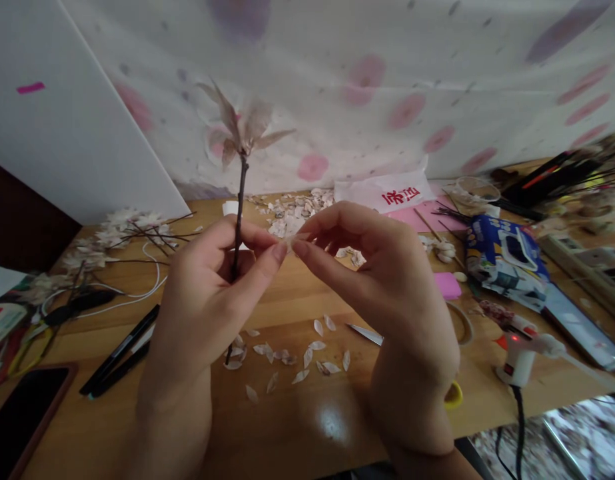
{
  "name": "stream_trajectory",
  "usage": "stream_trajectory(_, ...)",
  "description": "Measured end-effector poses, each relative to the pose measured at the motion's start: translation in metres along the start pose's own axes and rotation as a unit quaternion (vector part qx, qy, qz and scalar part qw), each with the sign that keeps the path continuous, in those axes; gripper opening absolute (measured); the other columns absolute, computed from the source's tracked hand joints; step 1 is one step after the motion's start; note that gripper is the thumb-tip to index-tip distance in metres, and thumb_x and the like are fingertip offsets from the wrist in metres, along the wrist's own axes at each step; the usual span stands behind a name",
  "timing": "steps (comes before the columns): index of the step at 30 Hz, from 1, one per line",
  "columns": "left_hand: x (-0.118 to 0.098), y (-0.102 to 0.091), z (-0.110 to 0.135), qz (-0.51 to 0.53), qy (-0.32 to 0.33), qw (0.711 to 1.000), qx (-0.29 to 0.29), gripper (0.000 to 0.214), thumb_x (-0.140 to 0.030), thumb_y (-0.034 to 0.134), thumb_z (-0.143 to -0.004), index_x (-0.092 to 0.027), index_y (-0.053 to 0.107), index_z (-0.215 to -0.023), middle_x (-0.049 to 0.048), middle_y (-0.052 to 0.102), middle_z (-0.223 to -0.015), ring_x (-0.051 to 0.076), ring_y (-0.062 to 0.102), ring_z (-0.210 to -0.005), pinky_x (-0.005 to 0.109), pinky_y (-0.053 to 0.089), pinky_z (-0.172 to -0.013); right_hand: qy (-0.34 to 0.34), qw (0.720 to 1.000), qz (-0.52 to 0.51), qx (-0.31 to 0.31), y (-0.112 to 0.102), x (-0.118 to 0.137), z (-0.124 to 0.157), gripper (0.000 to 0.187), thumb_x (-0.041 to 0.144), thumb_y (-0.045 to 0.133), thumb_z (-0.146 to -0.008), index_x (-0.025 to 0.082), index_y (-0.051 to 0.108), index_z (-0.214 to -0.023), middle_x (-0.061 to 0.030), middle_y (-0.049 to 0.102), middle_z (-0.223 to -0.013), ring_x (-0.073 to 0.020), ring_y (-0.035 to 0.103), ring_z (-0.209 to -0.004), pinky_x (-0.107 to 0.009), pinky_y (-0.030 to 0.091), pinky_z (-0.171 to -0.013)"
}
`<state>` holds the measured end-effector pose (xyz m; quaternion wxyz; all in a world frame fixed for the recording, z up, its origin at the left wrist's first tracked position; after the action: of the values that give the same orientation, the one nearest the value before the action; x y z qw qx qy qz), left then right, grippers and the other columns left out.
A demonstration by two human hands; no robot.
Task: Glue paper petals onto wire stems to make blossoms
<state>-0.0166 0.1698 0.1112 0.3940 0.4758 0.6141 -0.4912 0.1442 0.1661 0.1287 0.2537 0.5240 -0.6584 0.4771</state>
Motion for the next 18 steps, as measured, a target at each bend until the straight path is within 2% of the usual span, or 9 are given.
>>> stream_trajectory(4, -0.0009, 0.0007, 0.0004, 0.016, 0.008, 1.000, -0.008, 0.012, -0.030, 0.078, -0.081, -0.026, 0.068, -0.076, -0.0052, 0.053, -0.055, 0.011, 0.043, -0.047, 0.025, 0.028, -0.042, 0.013, 1.000, 0.006, 0.001, 0.0019, -0.0021, 0.0001, 0.007, 0.019, 0.069, -0.092, 0.022, 0.066, -0.086, 0.0050, 0.071, -0.080, -0.0112, 0.065, -0.076, -0.024, 0.051, -0.069)
stream_trajectory(12, -0.0008, -0.0026, 0.0039, -0.049, 0.009, 0.997, -0.058, 0.012, -0.032, 0.079, -0.080, -0.026, 0.070, -0.074, -0.0042, 0.058, -0.058, 0.012, 0.047, -0.049, 0.025, 0.033, -0.043, -0.013, 0.998, 0.060, 0.016, 0.0021, 0.0018, -0.0006, 0.009, 0.015, 0.066, -0.092, 0.020, 0.067, -0.085, 0.0059, 0.068, -0.075, -0.0092, 0.062, -0.072, -0.021, 0.049, -0.065)
stream_trajectory(18, 0.0006, -0.0033, 0.0048, -0.073, 0.003, 0.995, -0.062, 0.011, -0.031, 0.078, -0.080, -0.027, 0.071, -0.073, -0.0036, 0.058, -0.058, 0.013, 0.046, -0.050, 0.026, 0.035, -0.043, -0.019, 0.997, 0.080, 0.014, 0.0019, 0.0012, 0.0002, 0.010, 0.013, 0.065, -0.091, 0.019, 0.069, -0.084, 0.0049, 0.070, -0.074, -0.0096, 0.062, -0.071, -0.020, 0.048, -0.062)
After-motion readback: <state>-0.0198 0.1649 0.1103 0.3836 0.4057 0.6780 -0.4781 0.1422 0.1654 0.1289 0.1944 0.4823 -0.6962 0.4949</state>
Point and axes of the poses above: each hand's wrist, its own z-axis away from the middle knuckle, its own y-axis out of the palm, x = y × z, the point moved 6 cm from there along -z, towards the middle knuckle
